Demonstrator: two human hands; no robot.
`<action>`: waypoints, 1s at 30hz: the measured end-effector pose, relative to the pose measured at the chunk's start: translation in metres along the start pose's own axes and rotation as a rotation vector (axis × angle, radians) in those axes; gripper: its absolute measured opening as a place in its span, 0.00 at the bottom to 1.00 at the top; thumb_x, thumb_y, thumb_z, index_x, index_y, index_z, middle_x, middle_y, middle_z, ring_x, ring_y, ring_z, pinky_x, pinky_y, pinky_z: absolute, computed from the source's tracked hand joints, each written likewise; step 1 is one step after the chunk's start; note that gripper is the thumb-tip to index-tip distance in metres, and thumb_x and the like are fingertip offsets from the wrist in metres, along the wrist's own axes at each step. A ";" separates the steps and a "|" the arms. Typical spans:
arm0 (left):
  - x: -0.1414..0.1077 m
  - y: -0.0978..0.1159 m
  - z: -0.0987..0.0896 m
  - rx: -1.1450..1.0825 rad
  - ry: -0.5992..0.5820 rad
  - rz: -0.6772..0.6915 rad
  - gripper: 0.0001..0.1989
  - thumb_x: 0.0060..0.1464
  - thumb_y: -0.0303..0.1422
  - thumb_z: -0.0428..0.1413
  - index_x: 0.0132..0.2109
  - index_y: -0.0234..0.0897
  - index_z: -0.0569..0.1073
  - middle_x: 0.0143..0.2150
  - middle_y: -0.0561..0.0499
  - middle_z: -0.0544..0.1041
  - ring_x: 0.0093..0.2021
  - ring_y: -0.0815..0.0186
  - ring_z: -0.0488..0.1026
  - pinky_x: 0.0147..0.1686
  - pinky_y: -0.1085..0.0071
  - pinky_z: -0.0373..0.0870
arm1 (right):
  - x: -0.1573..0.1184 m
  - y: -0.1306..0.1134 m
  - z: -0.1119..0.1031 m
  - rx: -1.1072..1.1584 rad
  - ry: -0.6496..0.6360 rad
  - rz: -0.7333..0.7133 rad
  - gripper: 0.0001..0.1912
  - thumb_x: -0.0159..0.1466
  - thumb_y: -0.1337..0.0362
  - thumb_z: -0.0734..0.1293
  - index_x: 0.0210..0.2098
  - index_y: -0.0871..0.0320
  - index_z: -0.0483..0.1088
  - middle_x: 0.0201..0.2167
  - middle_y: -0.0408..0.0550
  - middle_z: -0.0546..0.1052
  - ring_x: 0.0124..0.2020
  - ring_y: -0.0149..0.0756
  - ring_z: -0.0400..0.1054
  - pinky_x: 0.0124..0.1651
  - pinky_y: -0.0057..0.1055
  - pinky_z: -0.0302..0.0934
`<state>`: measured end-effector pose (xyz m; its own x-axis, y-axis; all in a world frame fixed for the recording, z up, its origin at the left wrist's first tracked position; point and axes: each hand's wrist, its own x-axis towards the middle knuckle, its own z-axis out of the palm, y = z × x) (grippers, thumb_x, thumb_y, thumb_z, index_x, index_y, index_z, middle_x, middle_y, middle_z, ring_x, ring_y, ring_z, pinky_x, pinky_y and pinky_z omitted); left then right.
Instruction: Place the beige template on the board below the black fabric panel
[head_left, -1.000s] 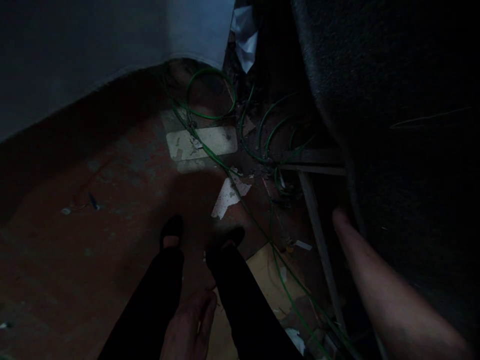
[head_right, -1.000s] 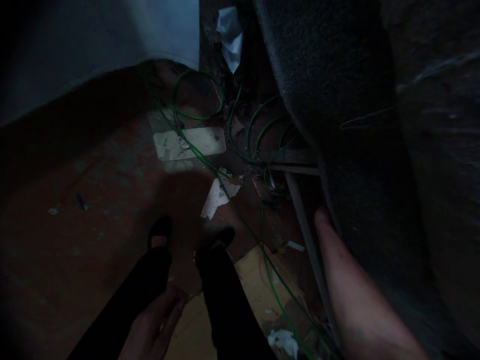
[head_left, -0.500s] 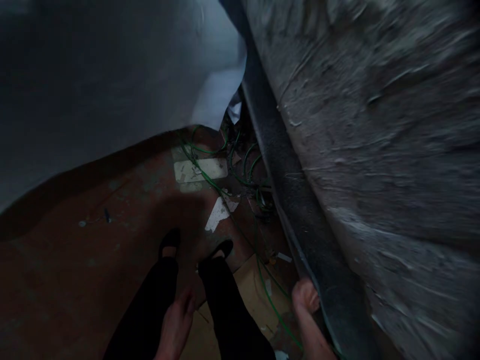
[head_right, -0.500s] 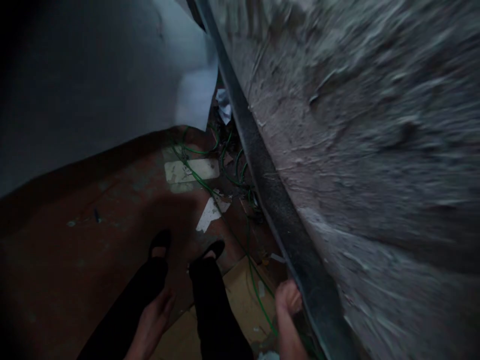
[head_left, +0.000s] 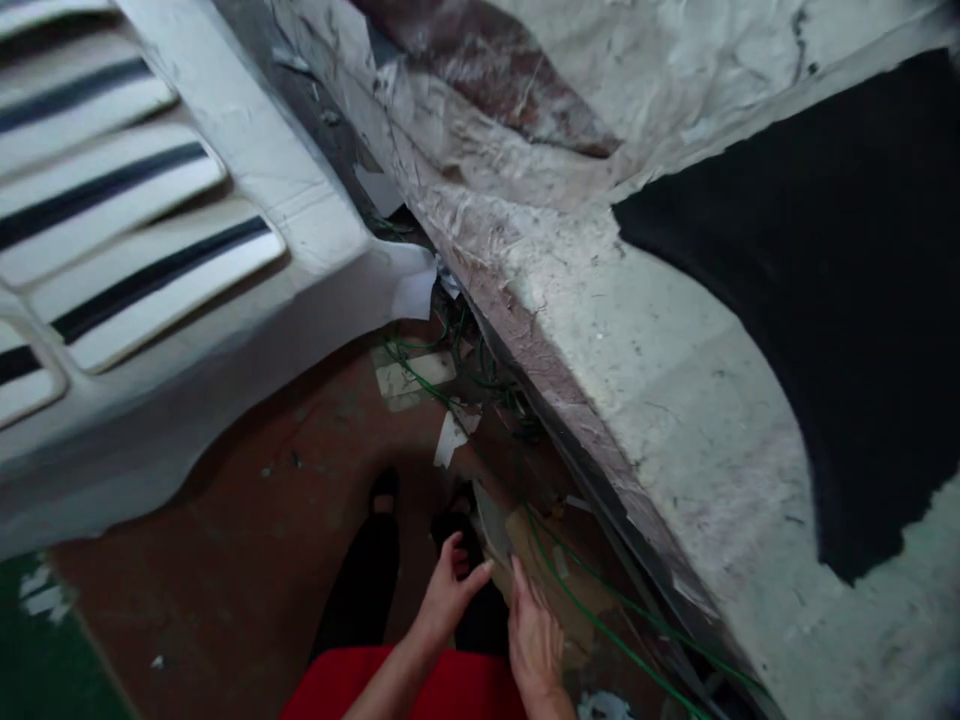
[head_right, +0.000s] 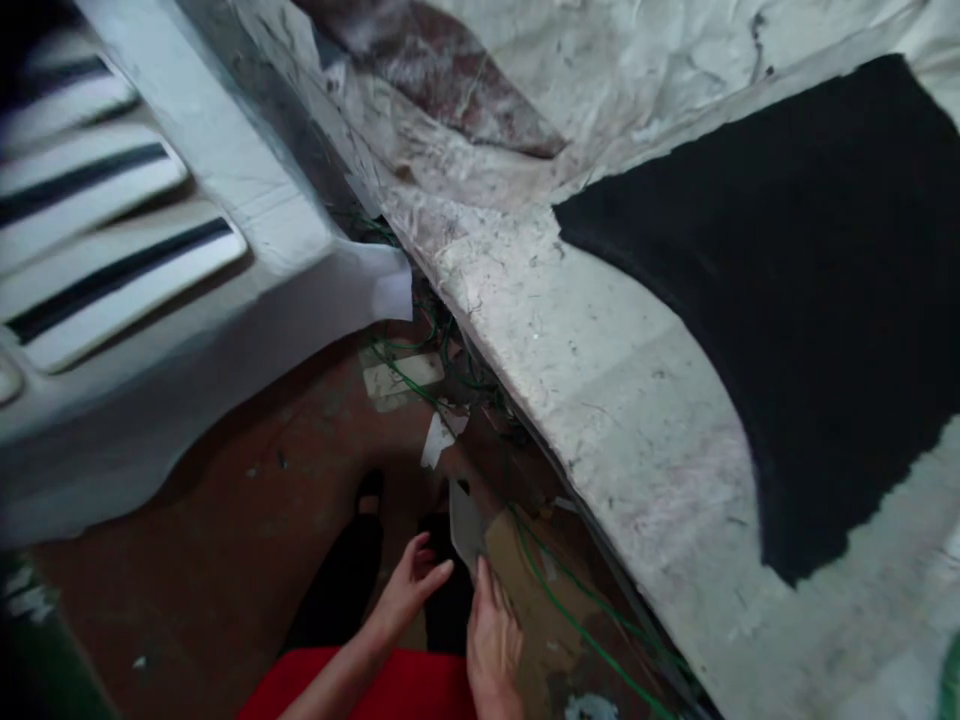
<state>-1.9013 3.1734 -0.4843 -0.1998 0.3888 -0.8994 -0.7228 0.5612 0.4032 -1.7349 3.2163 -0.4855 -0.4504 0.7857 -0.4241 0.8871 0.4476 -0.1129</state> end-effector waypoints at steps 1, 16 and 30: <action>-0.019 0.012 0.005 -0.089 -0.021 0.004 0.40 0.37 0.48 0.65 0.54 0.33 0.62 0.47 0.38 0.72 0.47 0.56 0.71 0.43 0.67 0.68 | -0.006 -0.016 -0.015 0.084 0.054 -0.096 0.27 0.65 0.67 0.49 0.62 0.50 0.57 0.51 0.52 0.74 0.45 0.46 0.73 0.39 0.43 0.73; -0.306 0.178 -0.028 -0.516 0.004 0.146 0.38 0.38 0.30 0.65 0.59 0.33 0.65 0.43 0.44 0.79 0.46 0.53 0.75 0.47 0.62 0.71 | -0.065 -0.074 -0.289 0.870 0.375 -0.291 0.23 0.61 0.60 0.64 0.56 0.47 0.65 0.53 0.48 0.72 0.52 0.47 0.68 0.51 0.45 0.69; -0.376 0.208 0.088 -0.345 -0.349 0.068 0.36 0.41 0.22 0.61 0.60 0.28 0.63 0.43 0.41 0.79 0.46 0.50 0.75 0.51 0.56 0.67 | -0.068 0.015 -0.458 2.013 -0.115 0.172 0.24 0.61 0.50 0.65 0.52 0.56 0.63 0.44 0.50 0.76 0.42 0.39 0.69 0.44 0.36 0.64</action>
<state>-1.9185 3.2082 -0.0474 -0.0634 0.6705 -0.7392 -0.9047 0.2741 0.3262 -1.7370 3.3653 -0.0466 -0.4304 0.6981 -0.5723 -0.2229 -0.6965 -0.6820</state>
